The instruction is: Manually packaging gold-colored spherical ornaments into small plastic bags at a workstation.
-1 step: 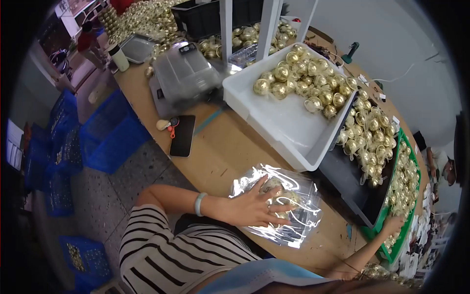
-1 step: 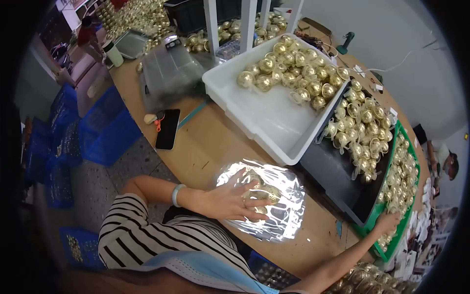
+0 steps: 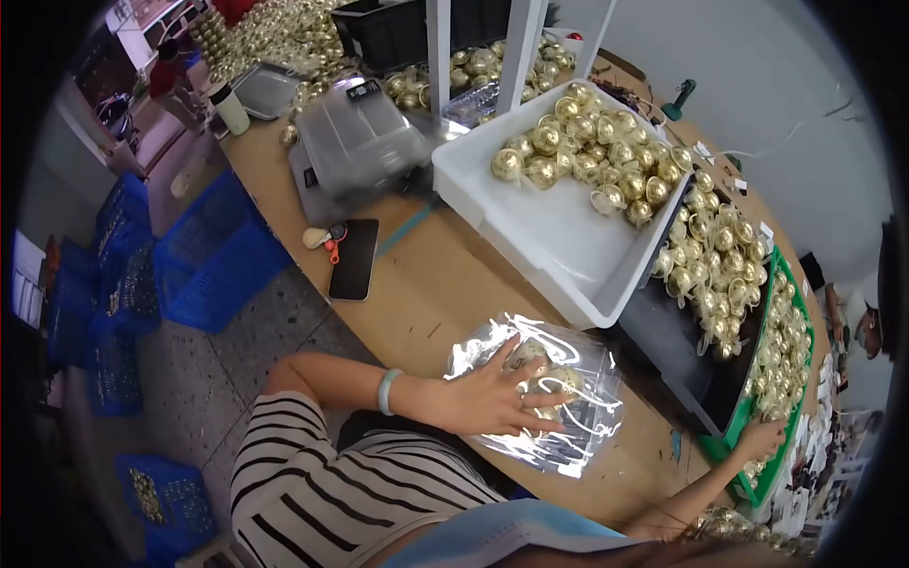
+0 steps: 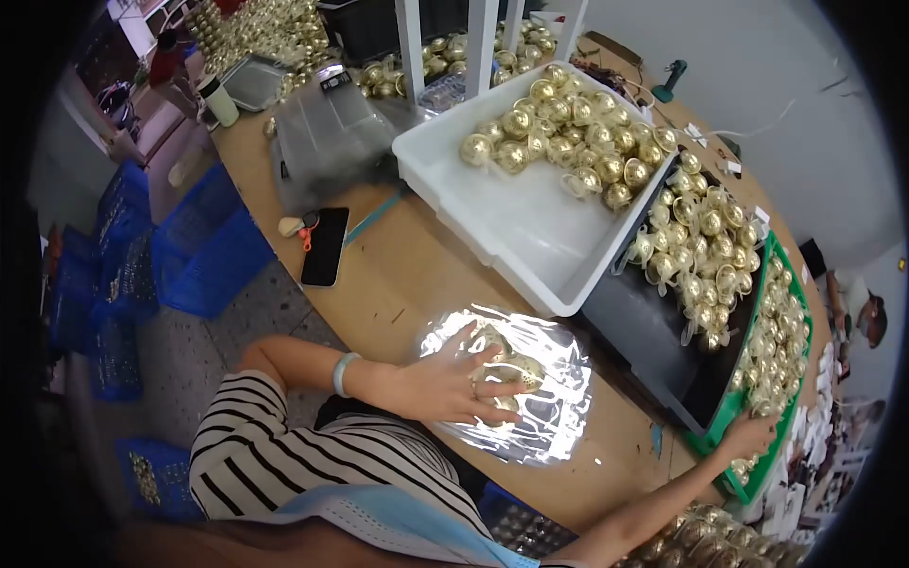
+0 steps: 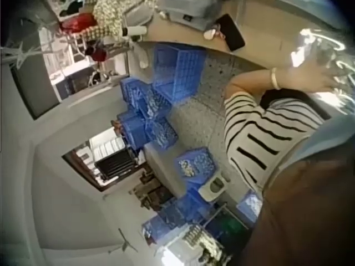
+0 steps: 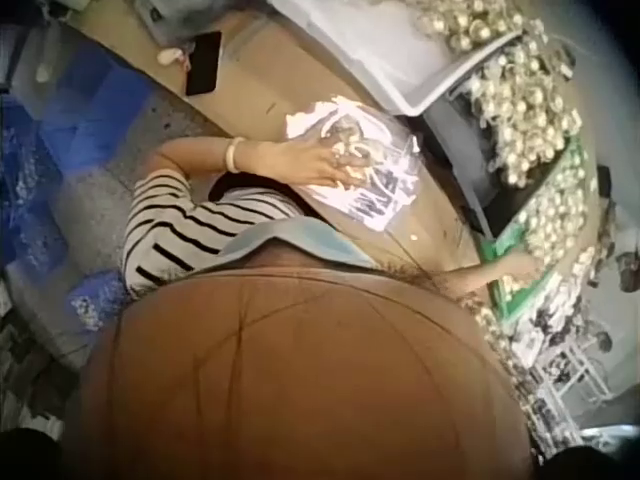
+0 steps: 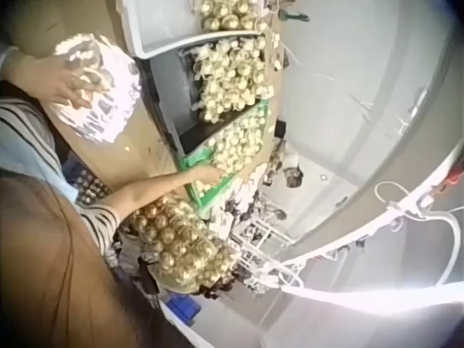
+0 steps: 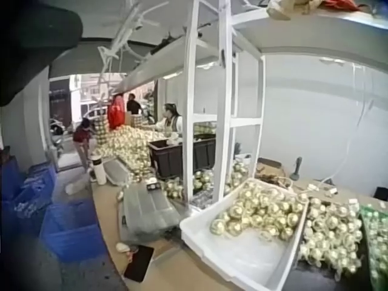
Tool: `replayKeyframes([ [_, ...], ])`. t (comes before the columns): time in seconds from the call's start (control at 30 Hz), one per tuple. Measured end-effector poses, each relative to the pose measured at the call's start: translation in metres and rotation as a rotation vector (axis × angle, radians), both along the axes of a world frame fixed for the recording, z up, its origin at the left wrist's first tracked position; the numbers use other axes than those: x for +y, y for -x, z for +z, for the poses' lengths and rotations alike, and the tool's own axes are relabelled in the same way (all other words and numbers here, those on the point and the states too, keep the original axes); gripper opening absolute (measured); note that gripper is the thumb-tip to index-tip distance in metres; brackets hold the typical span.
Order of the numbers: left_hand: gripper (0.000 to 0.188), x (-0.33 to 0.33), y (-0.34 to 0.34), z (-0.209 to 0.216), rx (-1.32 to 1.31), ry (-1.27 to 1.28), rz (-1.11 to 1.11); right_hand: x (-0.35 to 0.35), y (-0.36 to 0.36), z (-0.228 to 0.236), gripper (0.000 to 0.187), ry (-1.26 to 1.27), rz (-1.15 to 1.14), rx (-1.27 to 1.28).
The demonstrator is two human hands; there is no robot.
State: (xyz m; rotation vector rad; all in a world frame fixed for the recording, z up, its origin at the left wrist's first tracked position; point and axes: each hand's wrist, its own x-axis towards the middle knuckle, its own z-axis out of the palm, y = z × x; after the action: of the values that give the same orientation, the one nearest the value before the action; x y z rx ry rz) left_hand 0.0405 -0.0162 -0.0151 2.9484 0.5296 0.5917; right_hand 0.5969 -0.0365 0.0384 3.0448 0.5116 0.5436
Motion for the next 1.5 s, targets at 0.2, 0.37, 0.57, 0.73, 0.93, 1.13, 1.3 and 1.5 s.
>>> replayKeyframes([
  [0.2, 0.069, 0.013, -0.006, 0.014, 0.022, -0.003, -0.135, -0.111, 0.161, -0.018, 0.060, -1.303, 0.807, 0.883],
  [0.37, 0.069, 0.025, -0.013, 0.002, -0.004, -0.045, -0.227, -0.121, 0.258, -0.037, 0.051, -1.366, 0.750, 1.569],
  [0.57, 0.089, 0.026, -0.019, 0.026, 0.017, 0.111, -0.109, -0.103, 0.255, -0.061, 0.063, -0.528, 0.896, 0.416],
  [0.73, 0.090, 0.020, -0.021, 0.028, -0.006, 0.131, -0.154, -0.090, 0.262, -0.037, 0.076, -0.632, 0.923, 1.050],
  [0.93, 0.064, 0.016, -0.018, 0.032, 0.062, 0.084, -0.151, -0.042, 0.276, -0.069, 0.068, -0.915, 0.988, 1.627],
  [1.13, 0.058, 0.021, -0.019, 0.031, 0.063, 0.106, -0.180, -0.072, 0.261, -0.034, 0.052, -0.688, 1.102, 1.372],
  [1.3, 0.062, 0.019, -0.021, 0.041, 0.071, 0.068, -0.142, -0.032, 0.119, 0.052, 0.016, -0.953, 0.880, 0.304],
  [1.5, 0.057, 0.021, -0.032, 0.028, 0.042, 0.112, -0.198, 0.050, -0.112, -0.087, 0.064, -0.117, 0.450, 0.326],
])
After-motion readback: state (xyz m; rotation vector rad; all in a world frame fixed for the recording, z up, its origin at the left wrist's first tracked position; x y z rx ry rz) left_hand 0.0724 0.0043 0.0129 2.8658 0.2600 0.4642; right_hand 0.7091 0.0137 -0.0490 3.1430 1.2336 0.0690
